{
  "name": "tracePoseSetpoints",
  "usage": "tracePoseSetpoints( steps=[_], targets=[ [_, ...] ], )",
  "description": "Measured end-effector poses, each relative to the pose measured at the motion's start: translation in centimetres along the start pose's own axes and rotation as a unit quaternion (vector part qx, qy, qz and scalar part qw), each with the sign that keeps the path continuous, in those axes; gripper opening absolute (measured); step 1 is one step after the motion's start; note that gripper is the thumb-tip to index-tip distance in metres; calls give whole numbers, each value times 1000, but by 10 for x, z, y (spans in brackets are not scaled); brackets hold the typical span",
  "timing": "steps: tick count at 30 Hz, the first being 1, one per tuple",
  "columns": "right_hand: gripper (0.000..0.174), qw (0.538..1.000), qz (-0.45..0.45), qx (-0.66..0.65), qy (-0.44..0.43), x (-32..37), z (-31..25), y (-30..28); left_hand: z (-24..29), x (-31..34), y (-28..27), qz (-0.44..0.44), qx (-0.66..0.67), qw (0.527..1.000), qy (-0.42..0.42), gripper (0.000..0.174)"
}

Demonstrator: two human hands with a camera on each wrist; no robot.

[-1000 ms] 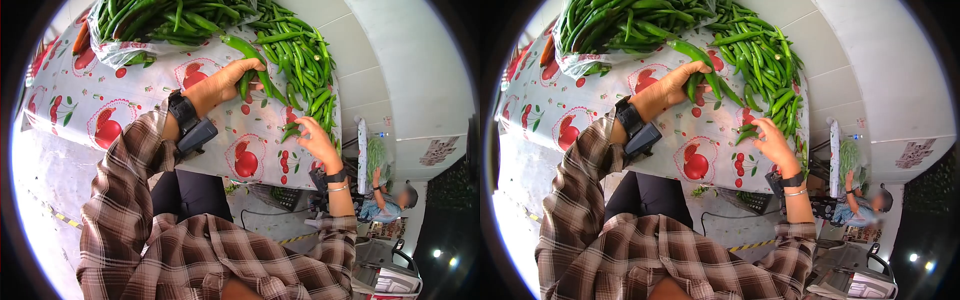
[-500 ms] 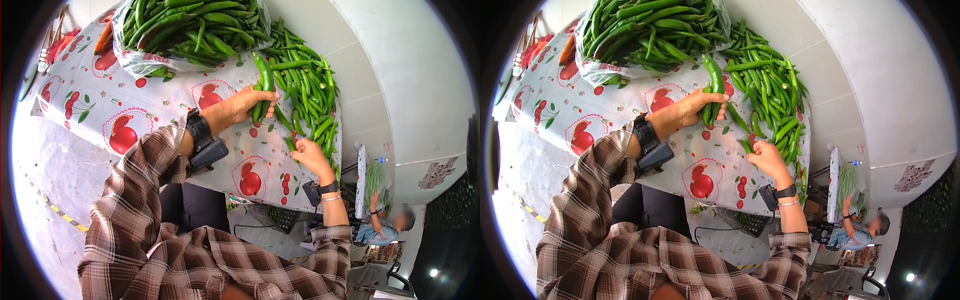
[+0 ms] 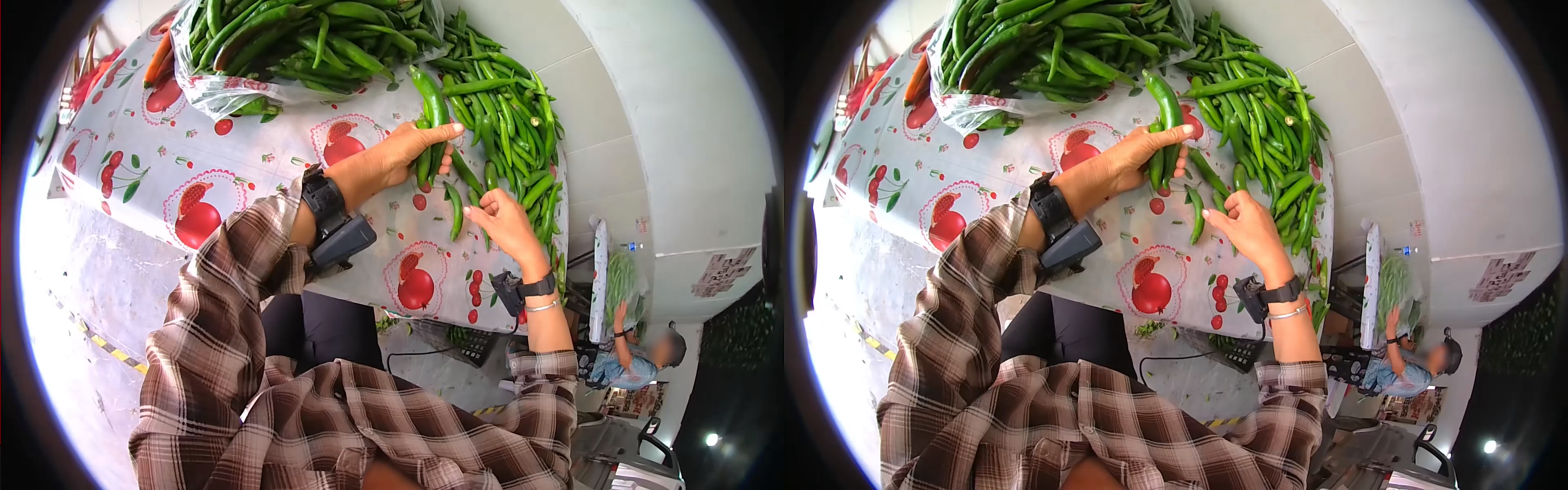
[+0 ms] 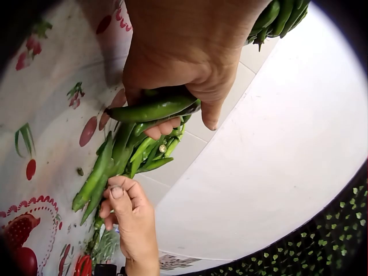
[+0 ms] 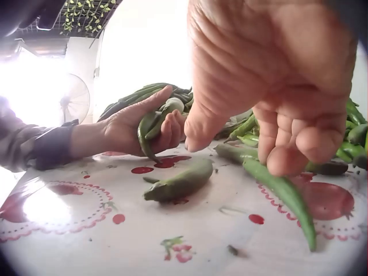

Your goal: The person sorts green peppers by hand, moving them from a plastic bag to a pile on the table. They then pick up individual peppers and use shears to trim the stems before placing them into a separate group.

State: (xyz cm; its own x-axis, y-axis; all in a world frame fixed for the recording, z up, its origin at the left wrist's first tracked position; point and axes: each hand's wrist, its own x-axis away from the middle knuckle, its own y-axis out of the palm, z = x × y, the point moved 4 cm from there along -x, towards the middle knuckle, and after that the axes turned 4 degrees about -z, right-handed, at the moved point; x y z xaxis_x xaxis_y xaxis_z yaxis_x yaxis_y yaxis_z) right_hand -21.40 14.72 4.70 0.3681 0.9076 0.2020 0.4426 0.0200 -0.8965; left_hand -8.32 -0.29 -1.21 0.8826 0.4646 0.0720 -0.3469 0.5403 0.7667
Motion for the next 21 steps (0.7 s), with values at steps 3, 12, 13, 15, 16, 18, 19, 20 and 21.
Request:
tracePoseSetpoints(
  steps=[3, 12, 13, 15, 16, 18, 19, 20, 21],
  targets=[
    [50, 995, 18, 101, -1, 0, -15, -3, 0, -1, -1, -4, 0, 1000, 3, 42],
    [48, 985, -20, 165, 35, 6, -25, 10, 0, -2, -2, -4, -10, 1000, 6, 44],
    [45, 990, -21, 142, 16, 6, -29, 15, 1, -1, -3, 3, -10, 1000, 12, 45],
    [36, 993, -15, 116, -14, 4, -35, 22, 2, 1, -2, 5, -12, 1000, 13, 46],
    [36, 993, -14, 116, -17, 2, -33, 23, 2, 1, -2, 7, -13, 1000, 13, 47],
    [35, 996, 5, 81, -38, -2, -32, 20, 2, 0, -3, 6, -16, 1000, 12, 48],
    [31, 999, 1, 13, -29, -5, -31, 14, 2, 0, -4, 4, -18, 1000, 8, 49],
    [31, 999, 1, 14, -30, -10, -31, 6, 2, -1, -4, 5, -17, 1000, 10, 49],
    [30, 998, 17, -51, -22, -16, -30, -4, 1, -2, -5, 3, -20, 1000, 7, 51]
  ],
)
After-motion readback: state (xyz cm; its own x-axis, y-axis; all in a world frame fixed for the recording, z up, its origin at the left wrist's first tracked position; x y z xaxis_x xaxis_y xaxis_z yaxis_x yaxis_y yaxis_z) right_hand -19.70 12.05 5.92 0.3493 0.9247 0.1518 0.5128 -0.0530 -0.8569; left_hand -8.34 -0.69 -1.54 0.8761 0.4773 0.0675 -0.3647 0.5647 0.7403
